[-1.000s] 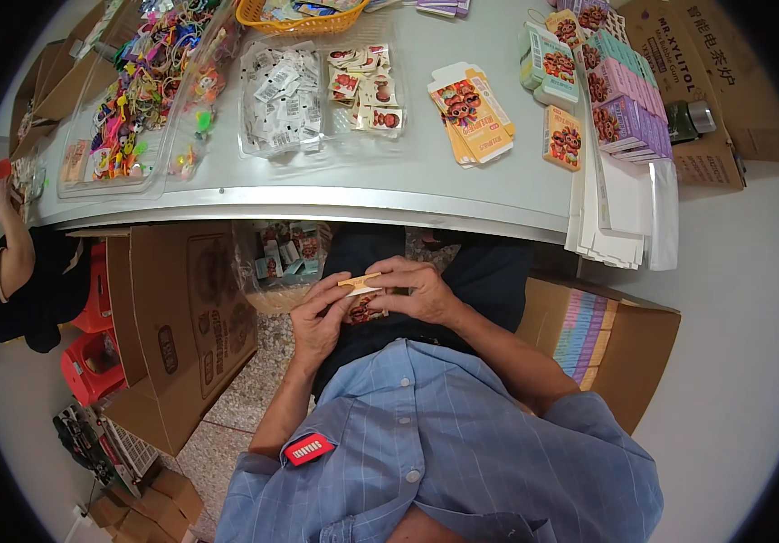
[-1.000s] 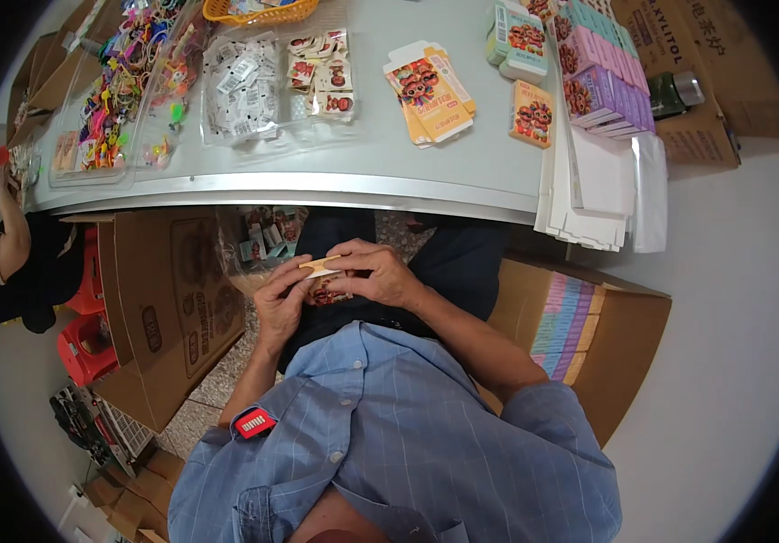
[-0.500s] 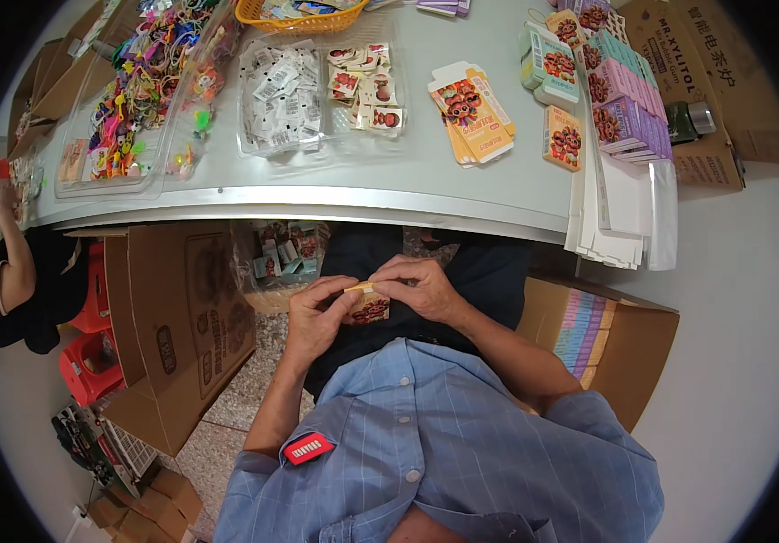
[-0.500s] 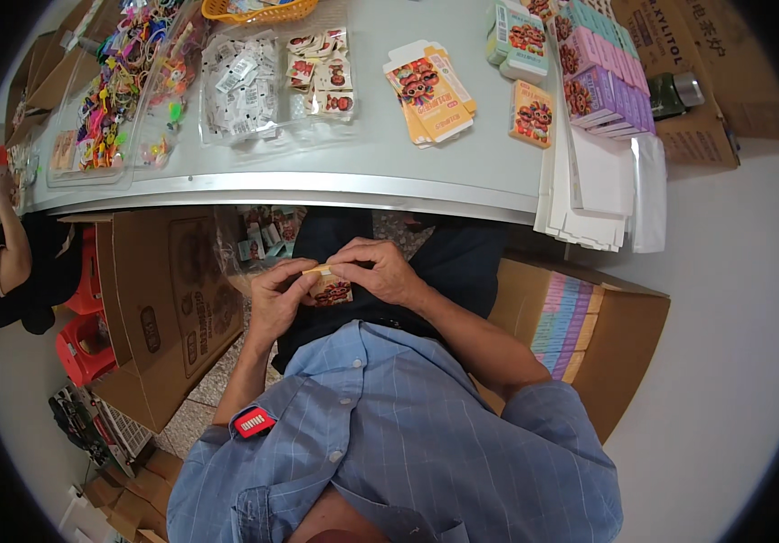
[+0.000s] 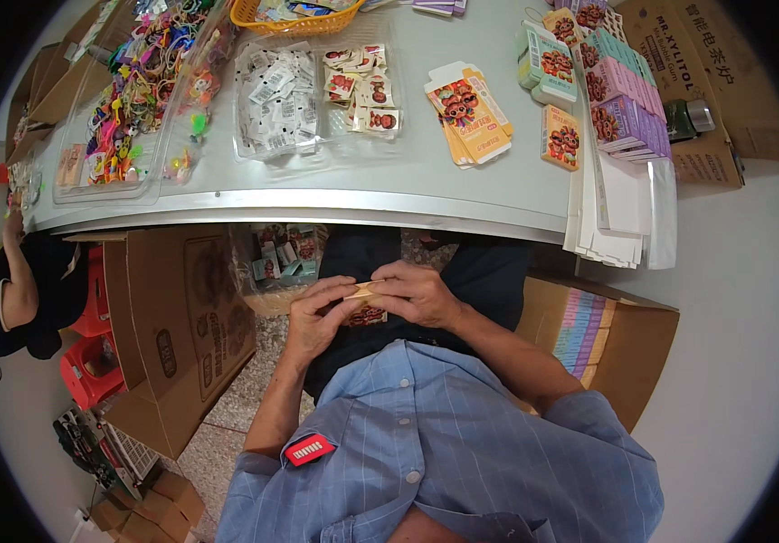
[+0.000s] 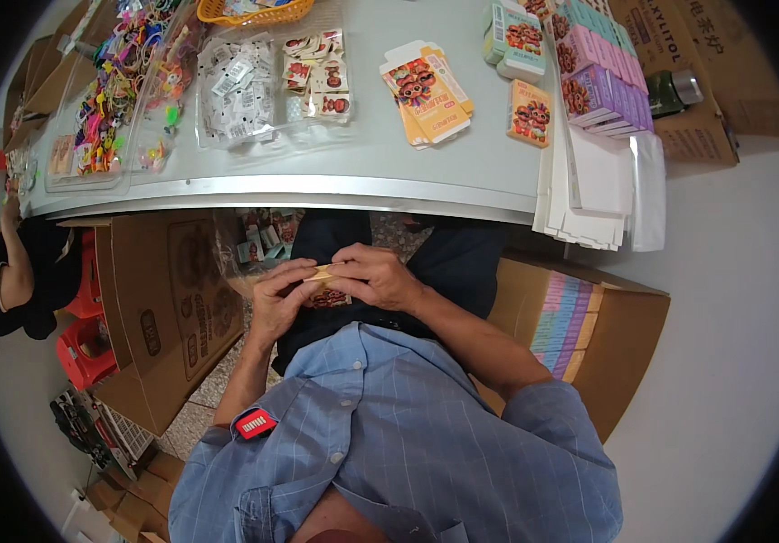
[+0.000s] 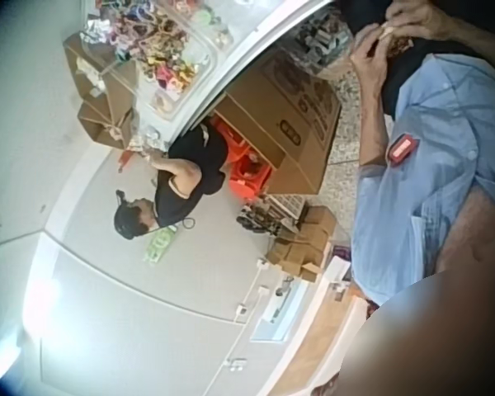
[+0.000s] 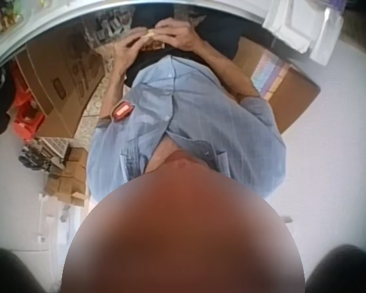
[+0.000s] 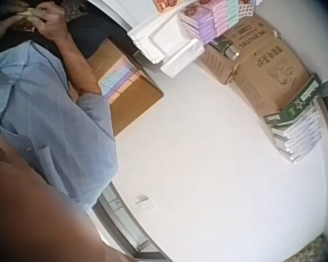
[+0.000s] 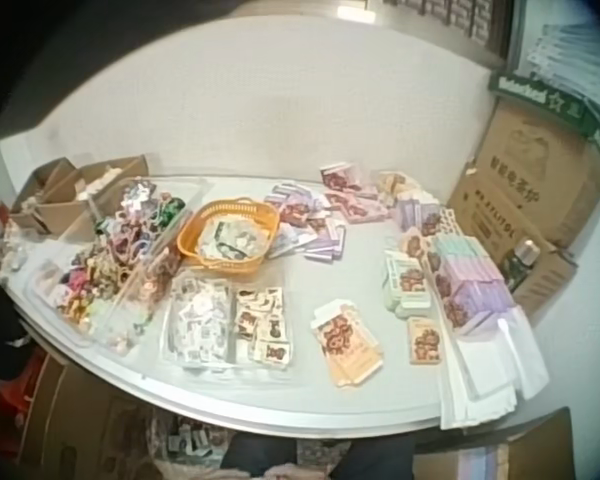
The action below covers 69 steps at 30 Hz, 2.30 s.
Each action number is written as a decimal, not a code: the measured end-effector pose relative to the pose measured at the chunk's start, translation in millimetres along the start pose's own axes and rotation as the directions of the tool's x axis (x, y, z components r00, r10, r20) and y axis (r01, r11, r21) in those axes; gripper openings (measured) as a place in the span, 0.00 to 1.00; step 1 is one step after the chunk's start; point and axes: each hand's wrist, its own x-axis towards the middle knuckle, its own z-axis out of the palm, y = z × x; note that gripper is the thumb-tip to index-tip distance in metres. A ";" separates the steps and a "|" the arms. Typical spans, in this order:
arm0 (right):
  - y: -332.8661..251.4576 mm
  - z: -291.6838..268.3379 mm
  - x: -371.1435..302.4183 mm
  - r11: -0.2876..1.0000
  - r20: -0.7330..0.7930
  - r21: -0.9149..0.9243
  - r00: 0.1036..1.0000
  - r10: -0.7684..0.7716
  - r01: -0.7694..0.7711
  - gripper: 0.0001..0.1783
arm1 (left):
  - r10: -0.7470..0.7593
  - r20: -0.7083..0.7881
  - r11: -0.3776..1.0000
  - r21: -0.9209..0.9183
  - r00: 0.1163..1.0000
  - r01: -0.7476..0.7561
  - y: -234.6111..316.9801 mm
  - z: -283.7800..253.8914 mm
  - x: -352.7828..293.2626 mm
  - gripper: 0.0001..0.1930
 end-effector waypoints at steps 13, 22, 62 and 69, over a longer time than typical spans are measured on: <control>14.5 17.9 -9.3 0.920 -0.010 0.311 0.967 0.254 -0.238 0.09 | 0.202 0.075 0.939 0.267 0.976 -0.215 -15.9 -4.6 -1.8 0.15; 3.2 4.5 10.4 0.838 -0.045 0.450 0.930 0.366 -0.308 0.11 | 0.029 -0.126 0.993 -0.106 0.992 -0.042 8.6 5.6 2.5 0.26; 1.5 -152.3 117.3 0.521 -0.472 -0.727 0.877 0.095 -0.448 0.44 | 0.013 -0.079 0.954 -0.299 0.997 -0.036 49.0 59.2 33.5 0.13; -12.2 -147.1 109.2 0.876 -0.628 -0.391 0.778 -0.028 -0.284 0.26 | -0.029 -0.084 0.938 -0.347 0.996 -0.002 48.1 59.5 37.6 0.18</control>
